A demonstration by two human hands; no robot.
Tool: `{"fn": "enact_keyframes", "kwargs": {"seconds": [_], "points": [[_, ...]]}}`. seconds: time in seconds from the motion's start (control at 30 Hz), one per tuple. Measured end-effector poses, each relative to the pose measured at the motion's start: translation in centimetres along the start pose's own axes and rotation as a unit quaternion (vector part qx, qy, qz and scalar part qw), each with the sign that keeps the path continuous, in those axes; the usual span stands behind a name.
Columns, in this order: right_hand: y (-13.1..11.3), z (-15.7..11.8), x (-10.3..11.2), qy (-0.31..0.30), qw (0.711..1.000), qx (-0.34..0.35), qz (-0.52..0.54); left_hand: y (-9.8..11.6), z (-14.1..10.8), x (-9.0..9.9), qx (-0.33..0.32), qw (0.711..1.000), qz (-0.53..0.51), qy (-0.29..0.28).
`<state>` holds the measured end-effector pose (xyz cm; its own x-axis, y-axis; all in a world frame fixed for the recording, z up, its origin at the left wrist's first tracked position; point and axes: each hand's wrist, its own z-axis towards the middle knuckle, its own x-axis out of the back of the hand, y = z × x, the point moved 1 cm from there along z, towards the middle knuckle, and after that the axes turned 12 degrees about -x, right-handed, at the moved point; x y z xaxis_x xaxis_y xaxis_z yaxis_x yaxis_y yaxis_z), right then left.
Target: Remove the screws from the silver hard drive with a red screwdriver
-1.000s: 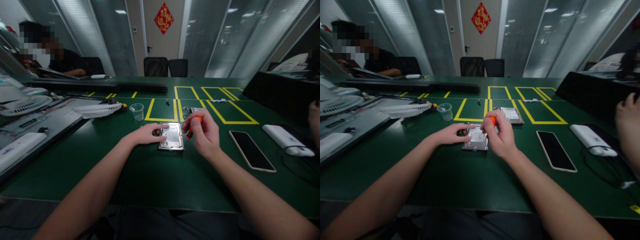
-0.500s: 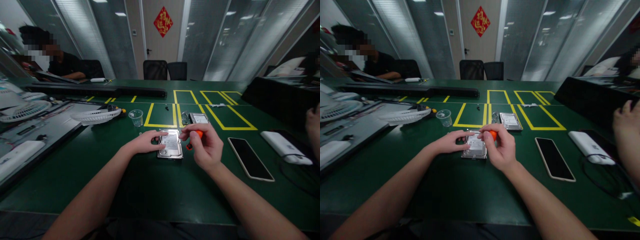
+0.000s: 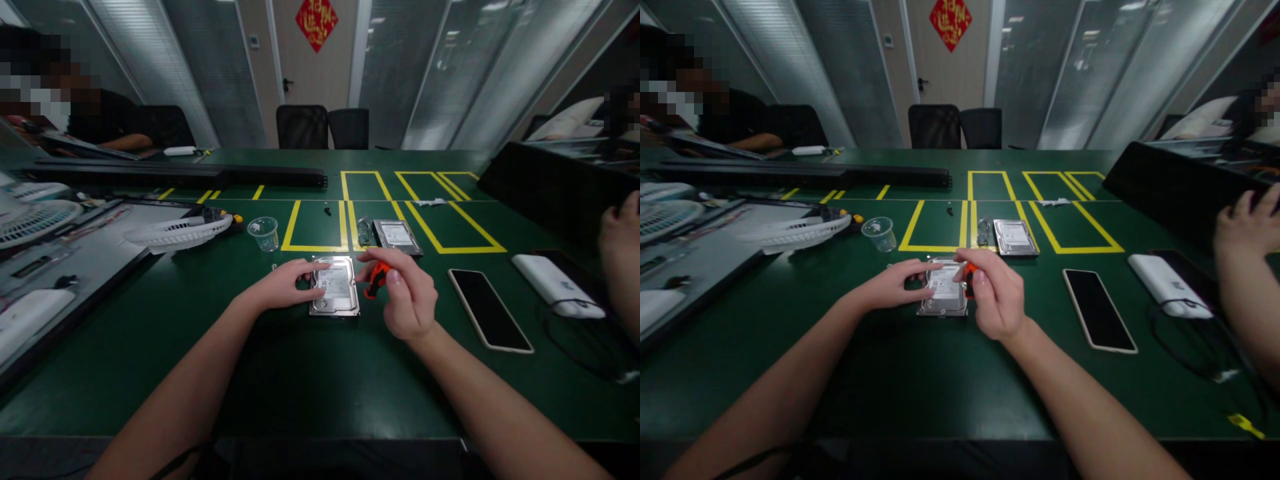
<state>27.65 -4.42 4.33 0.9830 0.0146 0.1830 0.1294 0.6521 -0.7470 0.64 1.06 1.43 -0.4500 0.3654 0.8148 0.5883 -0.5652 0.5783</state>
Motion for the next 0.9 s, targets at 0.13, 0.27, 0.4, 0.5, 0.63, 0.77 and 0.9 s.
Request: {"fn": "enact_keyframes", "kwargs": {"seconds": [0.13,0.27,0.4,0.5,0.63,0.77,0.9], "points": [[-0.2,0.2,0.1,0.010,0.998,0.059,-0.037,-0.1,0.0,-0.1,-0.012,1.000,-0.010,0.008],[-0.4,0.5,-0.1,0.025,0.991,0.107,-0.072,-0.3,-0.1,-0.3,-0.011,1.000,-0.018,0.012],[-0.5,0.7,0.2,0.026,0.982,0.153,-0.111,-0.3,-0.1,-0.3,-0.009,1.000,-0.022,0.010],[-0.1,0.3,0.5,0.011,0.980,0.157,-0.123,-0.3,-0.1,-0.2,-0.010,1.000,-0.025,0.007],[0.3,-0.2,0.9,0.012,0.978,0.159,-0.137,-0.4,-0.1,-0.2,-0.005,1.000,-0.027,0.001],[0.0,-0.1,0.9,0.028,0.964,0.198,-0.177,-0.5,-0.1,-0.3,-0.011,0.999,-0.032,0.008],[-0.2,0.3,0.7,0.062,0.952,0.219,-0.205,-0.4,-0.1,-0.2,-0.006,0.999,-0.031,0.003]]}}
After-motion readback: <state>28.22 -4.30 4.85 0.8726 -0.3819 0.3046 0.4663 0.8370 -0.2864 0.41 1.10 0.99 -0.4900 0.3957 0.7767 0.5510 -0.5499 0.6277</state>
